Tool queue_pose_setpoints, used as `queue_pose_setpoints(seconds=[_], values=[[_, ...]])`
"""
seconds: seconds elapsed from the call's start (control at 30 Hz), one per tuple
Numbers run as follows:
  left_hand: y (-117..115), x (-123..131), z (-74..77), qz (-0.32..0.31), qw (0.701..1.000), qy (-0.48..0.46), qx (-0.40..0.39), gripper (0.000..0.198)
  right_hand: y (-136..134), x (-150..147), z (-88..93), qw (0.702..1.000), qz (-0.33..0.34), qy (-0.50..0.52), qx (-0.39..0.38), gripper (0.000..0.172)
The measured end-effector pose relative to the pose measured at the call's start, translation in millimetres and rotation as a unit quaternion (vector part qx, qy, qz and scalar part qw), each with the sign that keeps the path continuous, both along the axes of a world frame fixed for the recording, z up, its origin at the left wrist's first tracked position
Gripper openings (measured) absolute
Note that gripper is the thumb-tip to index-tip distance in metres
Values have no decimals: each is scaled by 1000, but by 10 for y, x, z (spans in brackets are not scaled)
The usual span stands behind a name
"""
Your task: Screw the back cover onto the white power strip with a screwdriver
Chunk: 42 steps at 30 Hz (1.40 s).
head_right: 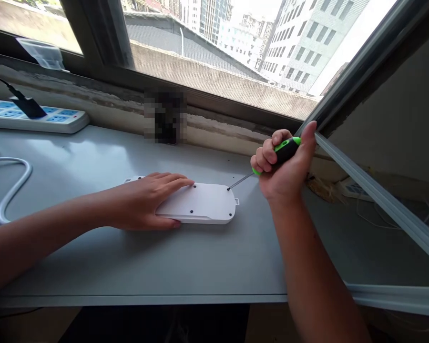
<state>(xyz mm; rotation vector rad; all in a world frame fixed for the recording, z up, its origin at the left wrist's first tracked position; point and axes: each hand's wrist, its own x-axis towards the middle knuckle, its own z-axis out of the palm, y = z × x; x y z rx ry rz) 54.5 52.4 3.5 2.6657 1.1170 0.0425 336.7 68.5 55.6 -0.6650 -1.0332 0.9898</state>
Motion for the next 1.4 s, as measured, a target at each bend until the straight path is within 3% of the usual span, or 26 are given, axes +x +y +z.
queue_pose_setpoints(seconds=[0.57,0.93,1.1,1.4], values=[[-159,85,56,-41,998,-28,-32,85,21,-70,-28,999,45,-15,22,48],[-175,86,32,-53,998,-29,-29,84,-8,241,108,999,17,23,23,38],[-205,117,32,-54,998,-41,-20,84,-12,-11,13,997,10,66,28,59],[-346,224,18,-77,996,-53,-12,79,-213,-387,-35,997,57,47,18,54]])
